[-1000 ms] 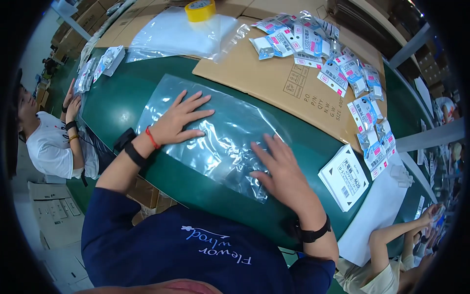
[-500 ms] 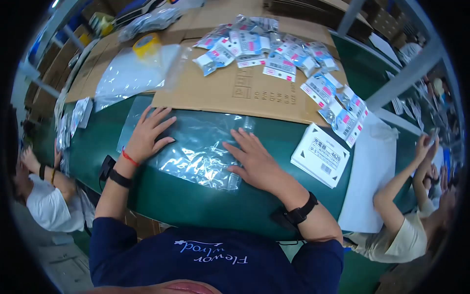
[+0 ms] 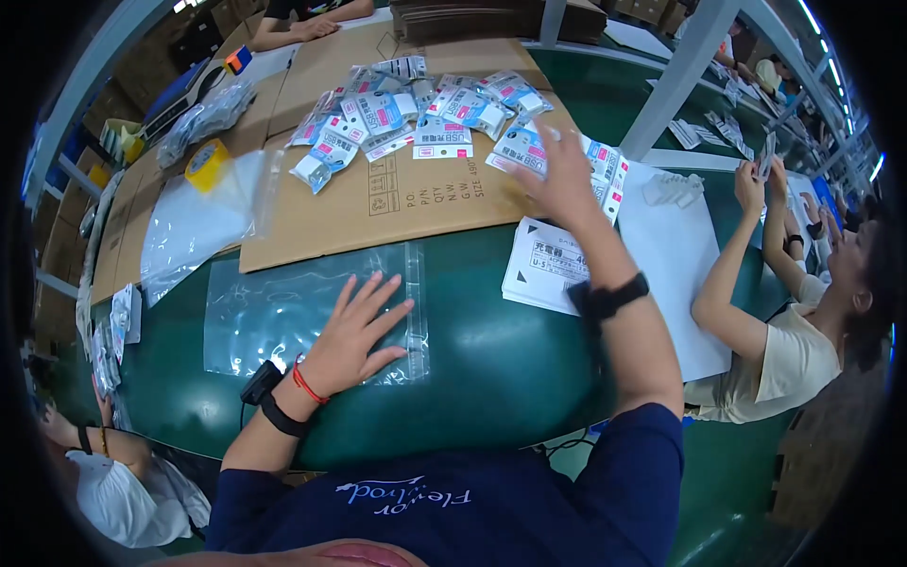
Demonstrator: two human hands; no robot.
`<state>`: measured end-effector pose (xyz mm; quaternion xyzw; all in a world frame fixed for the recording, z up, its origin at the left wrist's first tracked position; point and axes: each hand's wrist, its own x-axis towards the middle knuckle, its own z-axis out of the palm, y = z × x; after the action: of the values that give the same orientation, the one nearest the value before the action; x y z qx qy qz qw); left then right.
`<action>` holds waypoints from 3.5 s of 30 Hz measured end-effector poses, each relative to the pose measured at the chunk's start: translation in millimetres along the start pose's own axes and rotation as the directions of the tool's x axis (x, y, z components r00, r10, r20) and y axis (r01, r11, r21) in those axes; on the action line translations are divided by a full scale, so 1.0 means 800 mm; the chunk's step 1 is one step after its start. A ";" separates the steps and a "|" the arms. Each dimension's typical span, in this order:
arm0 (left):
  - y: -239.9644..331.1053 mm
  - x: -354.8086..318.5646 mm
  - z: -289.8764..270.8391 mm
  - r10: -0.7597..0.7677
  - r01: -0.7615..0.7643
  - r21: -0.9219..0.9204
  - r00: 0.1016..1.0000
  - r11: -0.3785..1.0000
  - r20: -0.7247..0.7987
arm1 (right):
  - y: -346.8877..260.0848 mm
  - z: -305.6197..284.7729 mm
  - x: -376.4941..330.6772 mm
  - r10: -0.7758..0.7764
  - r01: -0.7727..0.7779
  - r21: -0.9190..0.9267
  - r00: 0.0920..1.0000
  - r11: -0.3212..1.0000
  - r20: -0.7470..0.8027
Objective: Placing multiple individual product packets into larger plastic bags at an assembly station.
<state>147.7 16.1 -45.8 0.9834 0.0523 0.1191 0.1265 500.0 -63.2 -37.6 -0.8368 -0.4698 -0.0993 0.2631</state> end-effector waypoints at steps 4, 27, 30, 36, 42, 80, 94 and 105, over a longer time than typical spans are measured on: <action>0.000 -0.003 0.008 0.004 -0.005 -0.042 0.999 0.999 -0.032 | 0.066 0.029 0.047 0.416 -0.381 -0.192 0.888 0.904 0.198; 0.000 -0.009 0.025 0.046 -0.053 -0.128 0.997 0.990 -0.057 | -0.131 0.088 0.099 -0.344 0.297 0.215 0.911 0.930 0.227; -0.003 -0.009 0.029 0.042 -0.052 -0.128 0.996 0.990 -0.076 | -0.191 0.104 0.098 -0.371 0.116 0.496 0.811 0.860 0.452; -0.007 -0.006 0.030 0.076 -0.093 -0.117 0.987 0.989 -0.142 | -0.261 0.170 0.093 -0.108 -0.473 0.756 0.812 0.453 0.573; -0.014 -0.016 0.029 0.023 -0.074 -0.157 0.951 0.985 -0.308 | -0.266 0.140 0.067 -0.237 0.022 0.932 0.969 0.362 0.069; -0.027 -0.007 0.004 -0.573 0.102 -0.942 0.771 -0.320 0.278 | -0.171 -0.010 -0.083 -0.478 0.374 0.661 0.878 0.650 -0.026; -0.013 -0.013 0.005 -0.556 0.005 -0.960 0.815 -0.279 0.166 | -0.211 -0.016 -0.135 -0.706 0.715 0.044 0.676 0.698 0.211; -0.010 -0.012 -0.004 -0.550 -0.031 -0.967 0.827 -0.253 0.117 | -0.194 -0.012 -0.100 -0.260 -0.116 0.934 0.942 0.339 0.212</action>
<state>136.6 23.3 -46.8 0.4406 0.1838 0.2685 0.8367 327.9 -61.7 -8.8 -0.5151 -0.5141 0.3153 0.6091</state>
